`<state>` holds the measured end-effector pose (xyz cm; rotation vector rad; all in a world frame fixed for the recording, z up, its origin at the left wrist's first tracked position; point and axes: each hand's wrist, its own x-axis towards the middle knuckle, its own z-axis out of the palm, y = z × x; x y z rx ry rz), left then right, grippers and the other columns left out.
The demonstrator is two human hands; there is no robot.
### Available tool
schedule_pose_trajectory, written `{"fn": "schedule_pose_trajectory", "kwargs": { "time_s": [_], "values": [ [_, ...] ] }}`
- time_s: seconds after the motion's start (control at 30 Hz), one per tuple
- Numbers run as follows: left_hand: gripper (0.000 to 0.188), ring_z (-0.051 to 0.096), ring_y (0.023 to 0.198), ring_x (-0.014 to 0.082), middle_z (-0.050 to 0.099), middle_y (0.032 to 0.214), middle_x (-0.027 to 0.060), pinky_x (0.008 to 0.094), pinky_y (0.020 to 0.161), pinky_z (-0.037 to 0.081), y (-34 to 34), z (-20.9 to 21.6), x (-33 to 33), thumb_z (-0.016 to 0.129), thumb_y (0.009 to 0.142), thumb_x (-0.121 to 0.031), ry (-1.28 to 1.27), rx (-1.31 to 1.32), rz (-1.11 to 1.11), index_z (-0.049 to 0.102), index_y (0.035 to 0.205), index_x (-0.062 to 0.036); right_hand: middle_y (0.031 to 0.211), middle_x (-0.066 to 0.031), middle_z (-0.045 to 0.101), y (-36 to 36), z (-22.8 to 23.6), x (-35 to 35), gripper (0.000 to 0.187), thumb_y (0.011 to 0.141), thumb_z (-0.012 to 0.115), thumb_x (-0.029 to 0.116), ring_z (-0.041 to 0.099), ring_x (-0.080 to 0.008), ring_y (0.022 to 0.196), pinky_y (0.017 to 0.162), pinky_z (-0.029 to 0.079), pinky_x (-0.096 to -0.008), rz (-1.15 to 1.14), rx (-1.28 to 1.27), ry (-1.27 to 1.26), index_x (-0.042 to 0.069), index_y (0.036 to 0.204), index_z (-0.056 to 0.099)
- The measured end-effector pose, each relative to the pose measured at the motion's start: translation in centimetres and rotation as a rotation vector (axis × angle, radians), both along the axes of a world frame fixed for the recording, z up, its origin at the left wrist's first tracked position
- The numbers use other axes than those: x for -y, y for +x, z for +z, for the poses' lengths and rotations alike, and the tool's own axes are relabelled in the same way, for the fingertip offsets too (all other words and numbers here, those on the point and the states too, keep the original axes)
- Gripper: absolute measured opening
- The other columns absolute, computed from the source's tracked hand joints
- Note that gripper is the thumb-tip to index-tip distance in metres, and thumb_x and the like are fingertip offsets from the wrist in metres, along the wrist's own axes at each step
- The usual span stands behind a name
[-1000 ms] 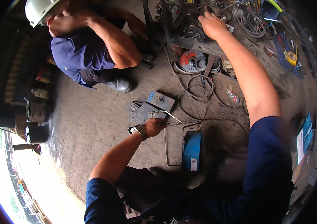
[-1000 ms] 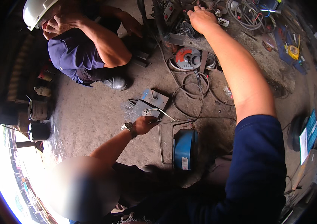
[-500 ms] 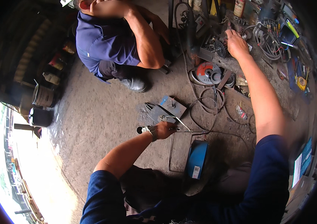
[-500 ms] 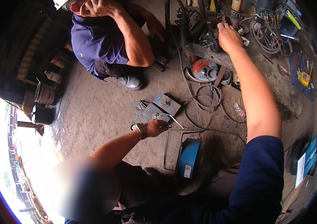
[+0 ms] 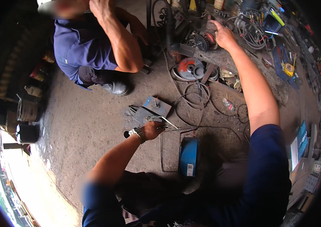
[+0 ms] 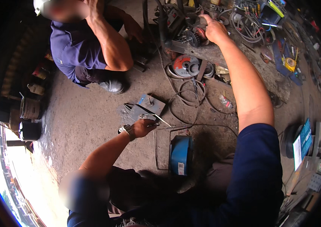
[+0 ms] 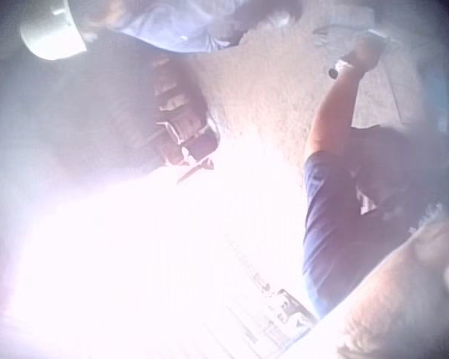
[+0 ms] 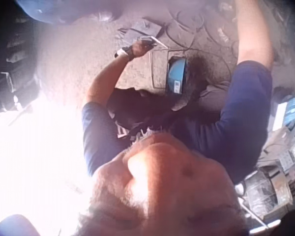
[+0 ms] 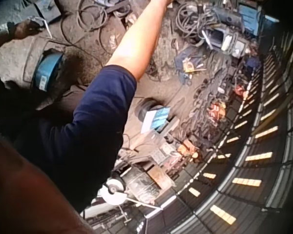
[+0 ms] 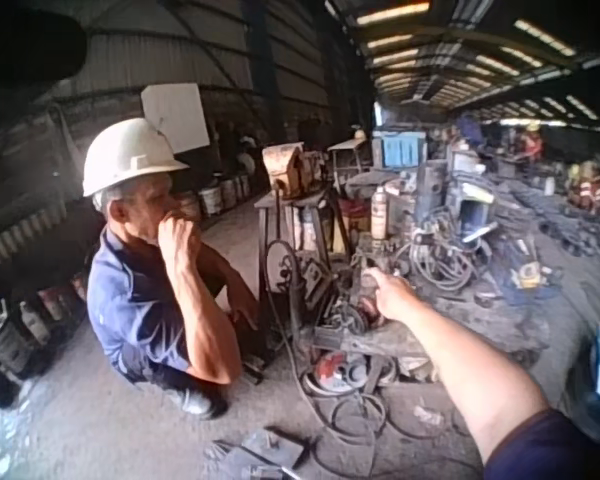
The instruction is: The person sits on the workshop floor and handles a small metal component, then uses a screwdriver to adjust a blue electrical box. A coworker in a hard hat is present nearby. The person continues to manipulate wires and tools around the box.
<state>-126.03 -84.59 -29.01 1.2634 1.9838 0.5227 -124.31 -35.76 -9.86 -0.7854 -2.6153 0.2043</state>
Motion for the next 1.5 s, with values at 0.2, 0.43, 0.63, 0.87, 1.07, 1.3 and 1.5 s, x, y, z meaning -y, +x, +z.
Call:
{"fn": "schedule_pose_trajectory", "kwargs": {
  "time_s": [0.2, 0.43, 0.63, 0.87, 1.07, 1.3, 1.5],
  "values": [
    [0.036, 0.068, 0.109, 0.0315, 0.071, 0.118, 0.0155, 0.0376, 0.095, 0.054, -0.2, -0.5, 0.1, 0.065, 0.096, -0.032, 0.027, 0.017, 0.002, 0.069, 0.124, -0.0101, 0.137, -0.0092, 0.059, 0.8, 0.0, 0.0, 0.055, 0.091, 0.055, 0.001, 0.059, -0.0358, 0.122, 0.099, 0.049, -0.0459, 0.095, 0.007, 0.119, 0.032, 0.137, 0.051],
    [0.037, 0.068, 0.107, 0.0358, 0.071, 0.114, 0.0189, 0.0407, 0.093, 0.054, -0.4, -0.1, 0.4, 0.066, 0.094, -0.032, 0.060, 0.015, 0.017, 0.069, 0.121, -0.0066, 0.132, -0.0074, 0.056, 0.4, 0.6, 0.7, 0.052, 0.087, 0.066, 0.004, 0.059, -0.0349, 0.120, 0.097, 0.050, -0.0457, 0.073, 0.056, 0.156, 0.028, 0.132, 0.056],
    [0.035, 0.069, 0.106, 0.0328, 0.071, 0.116, 0.0166, 0.0385, 0.093, 0.055, -0.5, -0.3, 0.4, 0.066, 0.096, -0.032, 0.049, 0.022, 0.027, 0.070, 0.121, -0.0081, 0.133, -0.0089, 0.055, 0.4, 0.9, 2.0, 0.047, 0.090, 0.065, 0.008, 0.058, -0.0343, 0.123, 0.100, 0.051, -0.0450, 0.072, 0.122, 0.150, 0.029, 0.131, 0.058],
    [0.035, 0.070, 0.104, 0.0317, 0.072, 0.114, 0.0165, 0.0372, 0.091, 0.055, -0.8, -1.3, 0.8, 0.067, 0.095, -0.031, 0.067, 0.034, 0.040, 0.070, 0.121, -0.0077, 0.148, -0.0118, 0.048, -0.6, -0.5, 2.5, 0.044, 0.095, 0.057, 0.009, 0.050, -0.0323, 0.135, 0.107, 0.047, -0.0454, 0.018, 0.175, 0.248, 0.029, 0.133, 0.060],
    [0.035, 0.070, 0.104, 0.0310, 0.072, 0.114, 0.0164, 0.0365, 0.090, 0.056, -0.4, -0.5, 0.2, 0.068, 0.095, -0.030, 0.050, 0.018, 0.019, 0.070, 0.122, -0.0080, 0.141, -0.0121, 0.054, -0.2, -1.3, 1.6, 0.040, 0.097, 0.054, 0.010, 0.052, -0.0334, 0.132, 0.107, 0.047, -0.0450, -0.010, 0.084, 0.283, 0.028, 0.131, 0.062],
    [0.036, 0.070, 0.105, 0.0311, 0.072, 0.114, 0.0161, 0.0366, 0.091, 0.055, -0.2, -0.1, 0.6, 0.069, 0.094, -0.031, 0.016, 0.015, 0.034, 0.070, 0.121, -0.0085, 0.114, -0.0223, 0.065, 2.9, -3.5, 6.8, 0.049, 0.091, 0.067, 0.043, 0.066, -0.0411, 0.104, 0.092, 0.053, -0.0484, -0.136, -0.314, -0.102, 0.006, 0.123, 0.060],
    [0.038, 0.070, 0.105, 0.0301, 0.073, 0.114, 0.0155, 0.0368, 0.091, 0.055, -0.1, -0.7, 0.5, 0.070, 0.093, -0.033, 0.024, 0.060, 0.082, 0.070, 0.122, -0.0088, 0.108, -0.0240, 0.071, 1.3, -4.4, 8.6, 0.054, 0.087, 0.074, 0.041, 0.068, -0.0406, 0.104, 0.091, 0.054, -0.0483, -0.217, -0.140, -0.256, 0.009, 0.127, 0.058]
  ]
}}
